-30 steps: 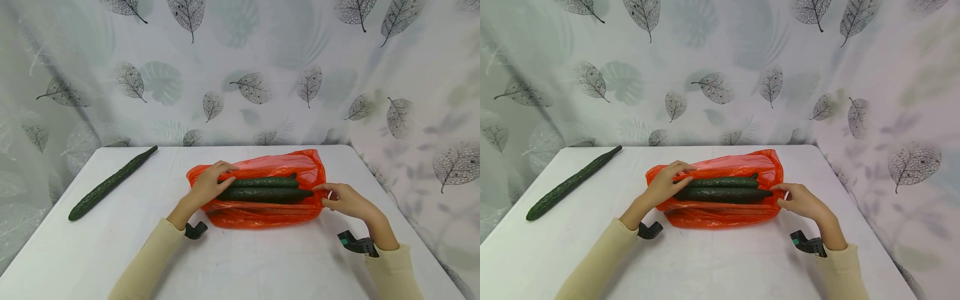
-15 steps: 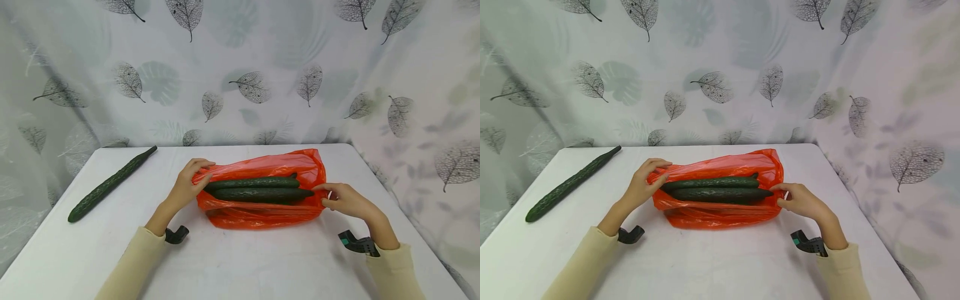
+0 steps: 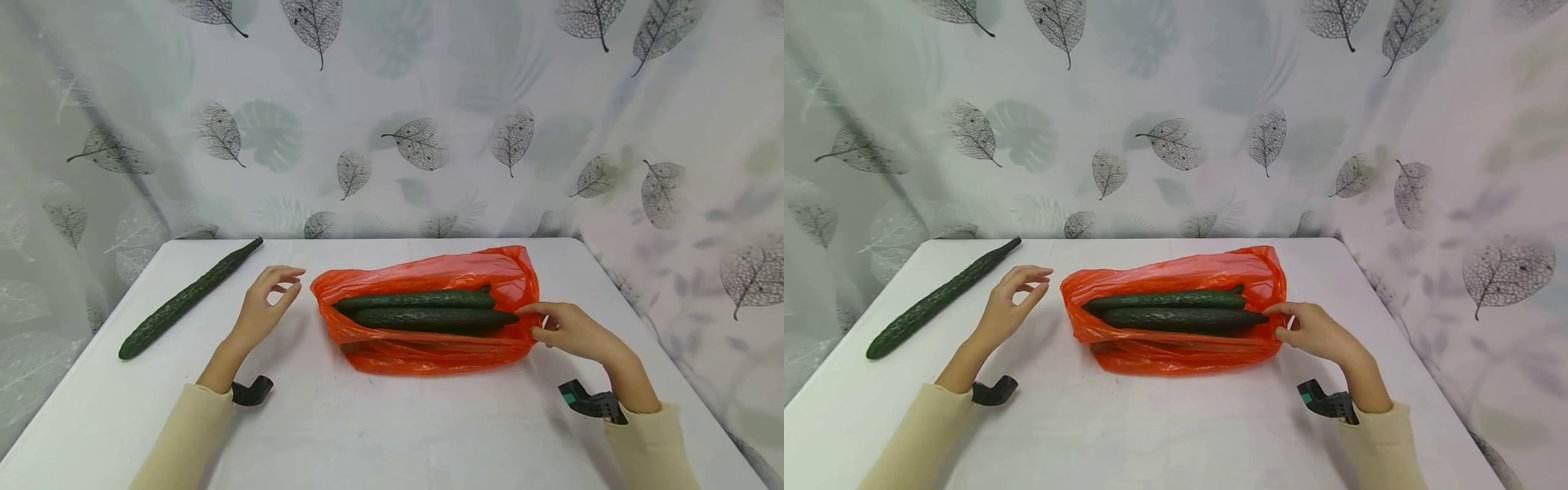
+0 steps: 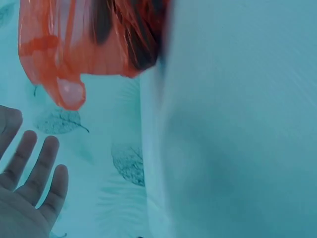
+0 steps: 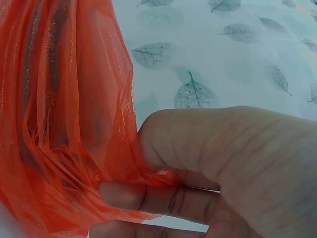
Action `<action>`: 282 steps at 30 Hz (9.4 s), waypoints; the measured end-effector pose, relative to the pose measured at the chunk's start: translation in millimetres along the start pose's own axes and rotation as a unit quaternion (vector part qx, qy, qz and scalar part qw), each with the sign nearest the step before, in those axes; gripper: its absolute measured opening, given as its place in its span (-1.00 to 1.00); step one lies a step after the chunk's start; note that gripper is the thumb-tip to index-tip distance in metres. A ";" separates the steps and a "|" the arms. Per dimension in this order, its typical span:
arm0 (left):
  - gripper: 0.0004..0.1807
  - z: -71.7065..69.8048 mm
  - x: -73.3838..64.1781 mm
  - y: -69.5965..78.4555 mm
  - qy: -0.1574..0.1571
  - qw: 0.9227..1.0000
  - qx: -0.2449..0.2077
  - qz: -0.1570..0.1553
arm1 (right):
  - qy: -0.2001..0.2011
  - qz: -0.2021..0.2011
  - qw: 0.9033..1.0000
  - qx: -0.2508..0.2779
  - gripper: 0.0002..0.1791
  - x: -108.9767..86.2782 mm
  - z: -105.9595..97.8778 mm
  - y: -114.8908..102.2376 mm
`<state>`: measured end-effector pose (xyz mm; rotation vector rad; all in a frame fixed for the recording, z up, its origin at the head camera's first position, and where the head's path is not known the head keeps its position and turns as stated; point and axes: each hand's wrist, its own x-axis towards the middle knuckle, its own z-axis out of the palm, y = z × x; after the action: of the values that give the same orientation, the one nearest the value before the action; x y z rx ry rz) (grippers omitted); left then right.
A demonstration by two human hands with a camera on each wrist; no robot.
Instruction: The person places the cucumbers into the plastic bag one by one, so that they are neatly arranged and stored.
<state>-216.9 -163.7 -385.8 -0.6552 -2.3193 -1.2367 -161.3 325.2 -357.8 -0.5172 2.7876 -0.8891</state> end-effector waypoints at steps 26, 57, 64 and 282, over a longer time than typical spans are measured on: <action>-0.69 -61.4 -35.5 -89.4 0.014 0.992 0.052 -0.112 | 0.012 -0.008 1.000 0.008 -0.65 -2.7 -3.4 5.1; -0.53 -131.5 -54.5 -131.3 0.085 0.969 -0.005 -0.233 | 0.002 -0.009 1.000 0.010 -0.64 -0.1 -1.6 8.8; -0.36 -145.8 -55.1 -134.6 -0.014 0.960 0.007 -0.279 | -0.001 -0.003 1.000 0.011 -0.64 -0.8 -2.2 7.3; -0.37 111.2 46.4 51.9 -0.332 0.938 0.094 0.014 | -0.005 -0.017 1.000 0.002 -0.63 -13.8 -14.6 4.7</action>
<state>-239.9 -34.6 -382.6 -1.1697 -2.9001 -0.8367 -153.6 341.7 -348.1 -0.5681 2.7746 -0.8972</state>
